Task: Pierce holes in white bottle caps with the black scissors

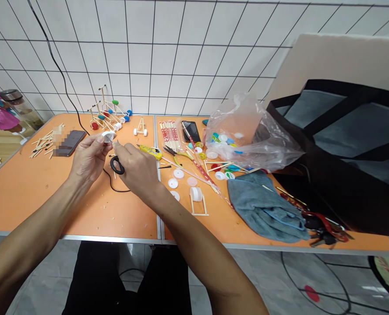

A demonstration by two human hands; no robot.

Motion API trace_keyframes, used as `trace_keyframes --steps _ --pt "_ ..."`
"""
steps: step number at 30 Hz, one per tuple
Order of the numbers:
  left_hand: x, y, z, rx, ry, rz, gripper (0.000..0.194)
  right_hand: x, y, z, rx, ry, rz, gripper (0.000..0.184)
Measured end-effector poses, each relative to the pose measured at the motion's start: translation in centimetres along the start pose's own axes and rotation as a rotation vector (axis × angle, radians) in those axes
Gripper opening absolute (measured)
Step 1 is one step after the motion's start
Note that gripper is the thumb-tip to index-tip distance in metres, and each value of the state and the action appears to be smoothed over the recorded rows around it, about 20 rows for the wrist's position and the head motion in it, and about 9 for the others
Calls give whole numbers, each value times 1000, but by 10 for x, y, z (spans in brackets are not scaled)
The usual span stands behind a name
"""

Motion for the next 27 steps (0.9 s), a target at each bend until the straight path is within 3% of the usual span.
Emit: trace_keyframes --steps 9,15,21,23,27 --pt "2 -3 10 87 73 32 48 4 0 -3 -25 -26 -15 47" --pt "-1 -4 8 76 95 56 48 5 2 12 126 271 -46 40" --pt "0 -6 7 82 99 63 50 8 0 1 3 0 -46 46" --pt "1 -6 8 89 109 61 50 8 1 3 35 75 -49 45" --pt "0 -7 9 89 122 65 49 8 5 21 214 455 -43 36"
Point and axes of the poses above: each hand's wrist, its own y-axis towards the middle knuckle, its own x-axis out of the palm, z = x × y, the point moved 10 cm from there along y, towards the middle knuckle, and after that the axes turned 14 degrees about x, right-handed, at the moved point
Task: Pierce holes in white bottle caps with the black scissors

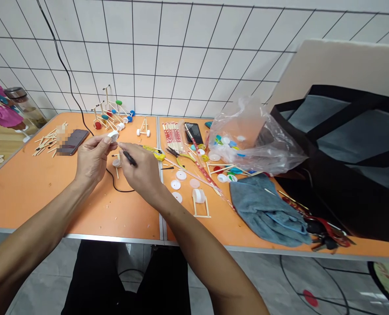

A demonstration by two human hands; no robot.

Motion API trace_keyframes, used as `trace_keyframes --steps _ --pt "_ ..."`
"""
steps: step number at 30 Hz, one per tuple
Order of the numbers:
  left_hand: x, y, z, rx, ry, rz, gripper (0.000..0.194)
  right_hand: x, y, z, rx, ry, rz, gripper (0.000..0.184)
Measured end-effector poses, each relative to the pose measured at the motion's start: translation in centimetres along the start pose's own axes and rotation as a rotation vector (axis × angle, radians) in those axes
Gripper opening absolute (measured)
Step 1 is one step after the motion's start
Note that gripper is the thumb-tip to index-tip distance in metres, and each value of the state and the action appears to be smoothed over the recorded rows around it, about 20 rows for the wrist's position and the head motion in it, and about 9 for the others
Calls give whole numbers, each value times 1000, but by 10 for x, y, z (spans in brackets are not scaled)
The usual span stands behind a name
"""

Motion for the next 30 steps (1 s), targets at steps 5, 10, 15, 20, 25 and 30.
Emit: trace_keyframes --steps 5,10,15,20,25,30 --pt "-1 0 1 5 32 -3 48 3 -1 -6 -74 -175 -21 39" --pt "0 -1 0 4 26 -5 48 6 -6 -12 -136 -368 -30 45" --pt "0 0 1 26 21 -10 47 -4 3 5 108 184 -11 33" --pt "1 0 2 41 23 -29 41 3 10 26 455 480 -95 27" --pt "0 0 4 49 46 -30 39 4 12 28 527 546 -135 26" --pt "-2 0 3 32 85 -29 40 5 11 31 518 519 -118 23"
Point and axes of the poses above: each hand's wrist, its own y-axis towards the middle knuckle, its own x-axis out of the palm, z = x × y, the point moved 10 cm from there along y, towards the middle knuckle, and after that the axes turned 14 degrees about x, right-handed, at the moved point
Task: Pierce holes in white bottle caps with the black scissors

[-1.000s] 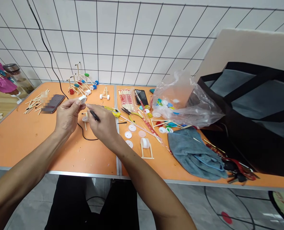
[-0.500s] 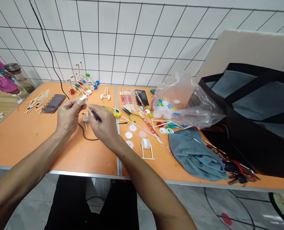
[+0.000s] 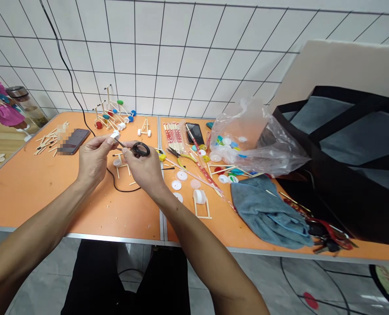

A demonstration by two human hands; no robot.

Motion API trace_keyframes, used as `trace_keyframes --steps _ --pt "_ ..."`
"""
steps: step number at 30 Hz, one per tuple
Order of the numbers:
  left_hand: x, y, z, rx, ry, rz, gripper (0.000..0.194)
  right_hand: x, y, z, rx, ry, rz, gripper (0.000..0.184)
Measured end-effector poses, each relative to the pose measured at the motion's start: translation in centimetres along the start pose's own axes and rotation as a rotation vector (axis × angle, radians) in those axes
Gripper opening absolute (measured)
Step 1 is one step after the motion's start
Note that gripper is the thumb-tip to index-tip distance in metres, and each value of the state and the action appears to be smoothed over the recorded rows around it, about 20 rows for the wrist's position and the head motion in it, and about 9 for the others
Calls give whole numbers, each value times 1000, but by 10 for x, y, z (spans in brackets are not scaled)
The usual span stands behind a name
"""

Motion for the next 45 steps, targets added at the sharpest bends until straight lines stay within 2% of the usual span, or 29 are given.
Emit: trace_keyframes --steps 4,10,18,24,30,32,34,36,38,40,43,45 --pt "-1 0 0 7 -1 1 39 -3 0 -1 -26 -38 40 21" --pt "-1 0 -1 5 -4 6 37 3 -3 -9 -85 -73 -28 23" --pt "1 -1 1 3 24 -4 41 2 3 2 -40 -119 -10 13" --pt "2 -2 -3 -23 4 -14 42 -1 -8 -13 -153 -178 13 15" --pt "1 -2 -8 -33 -4 -28 36 3 2 1 21 -49 -109 23" --pt "0 -2 -10 -42 2 -16 34 1 1 -1 -48 -118 -70 22" --pt "-2 -3 -13 -52 -3 2 34 2 -7 -10 -205 -285 -1 22" --pt "-2 -3 -15 -61 -13 17 34 10 -17 -17 -364 -491 46 25" --pt "-2 -3 -15 -67 -20 25 35 15 -22 -19 -433 -584 52 26" --pt "-2 -3 -13 -70 -22 26 36 10 -18 -18 -386 -467 48 23" --pt "-1 -3 -11 -67 -23 24 37 2 0 -3 -142 -138 -57 20" --pt "0 -3 -11 -67 -23 22 38 6 6 7 -18 -30 -145 26"
Point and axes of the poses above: each hand's wrist, its own y-axis towards the middle knuckle, its own x-axis out of the palm, z = x × y, the point moved 10 cm from there along y, towards the middle knuckle, and after that the axes turned 14 degrees about x, right-handed, at the moved point
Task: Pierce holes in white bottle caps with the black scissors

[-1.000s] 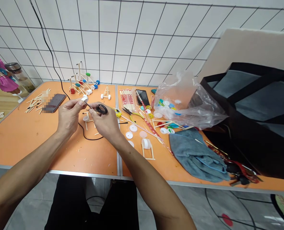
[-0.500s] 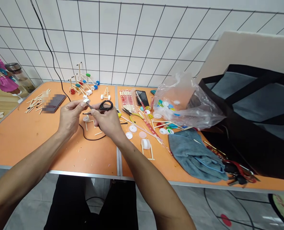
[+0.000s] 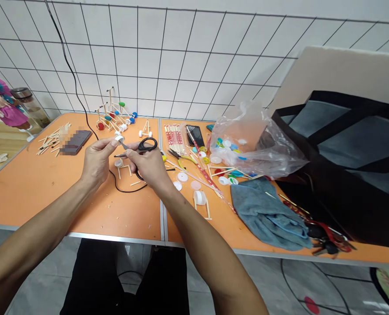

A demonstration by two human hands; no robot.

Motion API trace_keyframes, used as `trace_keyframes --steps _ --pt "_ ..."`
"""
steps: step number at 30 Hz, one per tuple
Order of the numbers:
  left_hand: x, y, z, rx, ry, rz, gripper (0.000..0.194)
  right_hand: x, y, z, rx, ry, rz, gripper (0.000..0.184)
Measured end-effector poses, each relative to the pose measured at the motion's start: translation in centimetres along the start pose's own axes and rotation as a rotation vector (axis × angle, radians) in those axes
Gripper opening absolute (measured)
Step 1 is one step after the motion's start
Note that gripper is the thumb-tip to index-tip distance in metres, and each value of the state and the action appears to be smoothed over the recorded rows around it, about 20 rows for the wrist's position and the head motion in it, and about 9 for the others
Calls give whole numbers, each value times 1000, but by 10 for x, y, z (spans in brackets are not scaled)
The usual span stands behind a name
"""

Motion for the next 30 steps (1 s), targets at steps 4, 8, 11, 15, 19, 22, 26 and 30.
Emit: trace_keyframes --steps 4,8,11,15,19,22,26,30 --pt "-1 0 -4 -17 -1 14 39 -1 -8 -13 -188 -281 123 24" --pt "-1 0 -6 -25 -21 24 38 19 -24 -23 -411 -719 203 32" --pt "0 0 -5 -22 -35 17 37 7 -17 -21 -314 -443 191 27" --pt "0 0 -7 -25 -22 9 36 0 2 3 -17 -68 45 27" --pt "-2 0 -10 -46 -28 20 37 2 -8 -12 -224 -345 147 26" --pt "-2 0 -11 -49 -40 28 35 17 -20 -21 -390 -641 198 30" --pt "-1 -1 -10 -41 -20 16 33 2 -10 -12 -197 -282 166 22" --pt "-1 -1 -8 -29 -24 24 32 4 6 7 52 134 -53 24"
Point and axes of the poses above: each hand's wrist, its own y-axis towards the middle knuckle, its own x-axis out of the palm, z = x × y, the point moved 10 cm from there along y, towards the middle knuckle, and after that the axes turned 14 degrees about x, right-handed, at the moved point
